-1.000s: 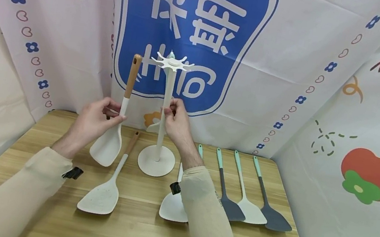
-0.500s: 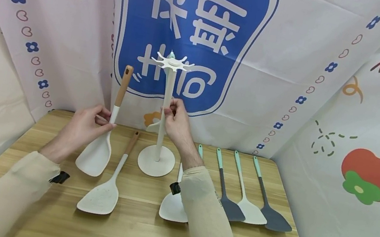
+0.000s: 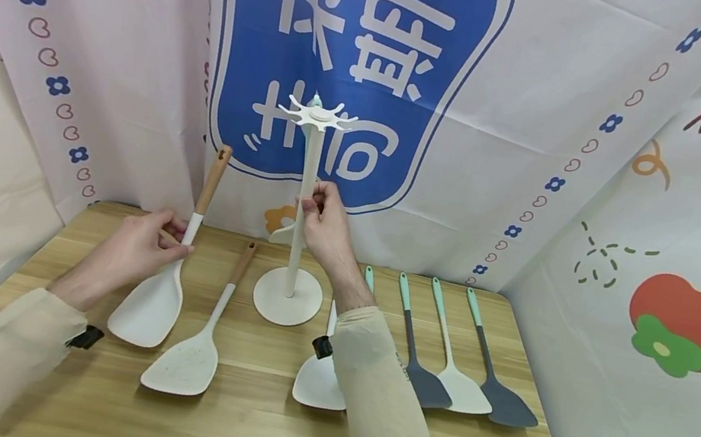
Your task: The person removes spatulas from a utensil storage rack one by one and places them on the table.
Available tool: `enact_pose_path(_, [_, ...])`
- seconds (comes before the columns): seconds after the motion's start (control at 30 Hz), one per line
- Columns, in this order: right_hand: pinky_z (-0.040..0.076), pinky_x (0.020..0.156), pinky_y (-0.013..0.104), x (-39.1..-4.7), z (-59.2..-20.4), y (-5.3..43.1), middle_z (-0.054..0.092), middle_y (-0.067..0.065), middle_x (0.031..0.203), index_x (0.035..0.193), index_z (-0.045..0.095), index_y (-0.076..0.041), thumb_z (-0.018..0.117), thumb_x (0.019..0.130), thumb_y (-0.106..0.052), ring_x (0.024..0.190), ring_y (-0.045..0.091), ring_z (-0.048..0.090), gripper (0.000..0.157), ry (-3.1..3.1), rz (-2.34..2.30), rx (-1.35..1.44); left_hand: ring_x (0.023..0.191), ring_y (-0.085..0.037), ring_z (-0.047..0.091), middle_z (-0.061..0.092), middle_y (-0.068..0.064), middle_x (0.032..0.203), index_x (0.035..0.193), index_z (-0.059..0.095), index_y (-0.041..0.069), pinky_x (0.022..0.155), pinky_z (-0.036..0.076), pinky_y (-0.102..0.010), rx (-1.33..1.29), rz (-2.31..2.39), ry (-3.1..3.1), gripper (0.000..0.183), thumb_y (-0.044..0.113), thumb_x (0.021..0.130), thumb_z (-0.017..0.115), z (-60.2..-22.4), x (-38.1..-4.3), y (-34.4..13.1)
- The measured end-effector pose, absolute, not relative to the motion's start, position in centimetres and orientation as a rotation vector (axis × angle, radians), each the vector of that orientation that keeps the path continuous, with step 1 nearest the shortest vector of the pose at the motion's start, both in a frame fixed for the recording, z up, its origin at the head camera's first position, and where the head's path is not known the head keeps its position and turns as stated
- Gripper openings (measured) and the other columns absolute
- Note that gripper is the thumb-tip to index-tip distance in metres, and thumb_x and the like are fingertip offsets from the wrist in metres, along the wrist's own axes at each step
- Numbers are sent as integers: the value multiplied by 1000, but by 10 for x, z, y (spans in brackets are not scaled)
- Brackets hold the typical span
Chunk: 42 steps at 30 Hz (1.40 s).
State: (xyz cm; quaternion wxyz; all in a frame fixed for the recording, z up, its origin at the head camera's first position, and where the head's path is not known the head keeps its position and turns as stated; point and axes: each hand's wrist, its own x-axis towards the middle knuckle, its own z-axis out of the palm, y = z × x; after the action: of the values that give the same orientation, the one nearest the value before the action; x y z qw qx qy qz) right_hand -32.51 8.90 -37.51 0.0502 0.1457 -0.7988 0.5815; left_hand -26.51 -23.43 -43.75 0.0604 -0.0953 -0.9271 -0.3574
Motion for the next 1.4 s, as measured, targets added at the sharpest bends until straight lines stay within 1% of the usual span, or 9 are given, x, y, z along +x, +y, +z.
enact_pose_path(0.1, [61, 124, 63, -325, -376, 89, 72, 26, 140, 144, 55, 1, 50, 125, -14, 128, 39, 73, 25, -2430, 1772, 445, 107, -42, 87, 83, -29, 123, 127, 70, -2, 77, 73, -42, -290, -1050, -2830, 29, 13, 107, 84, -442, -263, -237])
enact_pose_path(0.17, [61, 123, 63, -325, -376, 89, 72, 26, 140, 144, 55, 1, 50, 125, -14, 128, 39, 73, 25, -2428, 1774, 446, 100, -37, 86, 84, -28, 121, 126, 71, -1, 73, 69, -38, -281, -1034, -2854, 28, 13, 107, 84, -444, -262, -239])
enact_pose_path(0.33, [61, 123, 62, -326, -376, 89, 72, 26, 139, 143, 56, 1, 50, 125, -14, 128, 39, 73, 25, -2425, 1775, 449, 89, -25, 76, 81, -27, 122, 125, 71, -1, 67, 61, -32, -260, -1027, -2933, 26, 14, 108, 83, -449, -259, -241])
enact_pose_path(0.43, [61, 123, 62, -326, -376, 89, 72, 26, 140, 144, 55, 1, 50, 125, -15, 130, 39, 73, 25, -2429, 1773, 446, 90, -24, 76, 81, -26, 120, 123, 70, -2, 68, 61, -31, -264, -1026, -2963, 25, 12, 107, 83, -452, -259, -242])
enact_pose_path(0.63, [61, 124, 62, -326, -376, 89, 72, 25, 140, 144, 55, 0, 50, 125, -16, 130, 39, 73, 25, -2435, 1773, 438, 91, -27, 75, 80, -22, 109, 116, 69, -2, 72, 58, -32, -308, -984, -2975, 24, 9, 103, 86, -458, -259, -246])
enact_pose_path(0.8, [61, 123, 62, -326, -375, 88, 72, 25, 139, 143, 56, 1, 50, 125, -15, 128, 37, 73, 25, -2427, 1774, 444, 85, -24, 69, 77, -19, 104, 114, 66, -2, 65, 54, -29, -316, -967, -3023, 24, 9, 103, 85, -462, -257, -250])
enact_pose_path(0.93, [63, 120, 60, -327, -376, 88, 73, 28, 137, 143, 56, 3, 51, 124, -16, 124, 38, 73, 27, -2410, 1758, 464, 81, -22, 66, 74, -17, 99, 113, 67, -3, 61, 53, -26, -315, -972, -3054, 24, 8, 102, 85, -466, -257, -252])
enact_pose_path(1.13, [64, 116, 58, -327, -375, 88, 74, 28, 135, 142, 56, 4, 52, 123, -17, 120, 37, 73, 29, -2402, 1742, 472, 77, -20, 62, 69, -13, 92, 109, 67, -3, 59, 50, -26, -343, -988, -3083, 22, 5, 100, 85, -472, -257, -254])
enact_pose_path(1.4, [63, 118, 59, -326, -375, 88, 73, 28, 136, 143, 56, 3, 51, 123, -18, 123, 38, 73, 30, -2408, 1753, 467, 74, -17, 59, 68, -7, 87, 107, 66, -2, 57, 47, -24, -357, -999, -3128, 23, 6, 100, 86, -479, -256, -254])
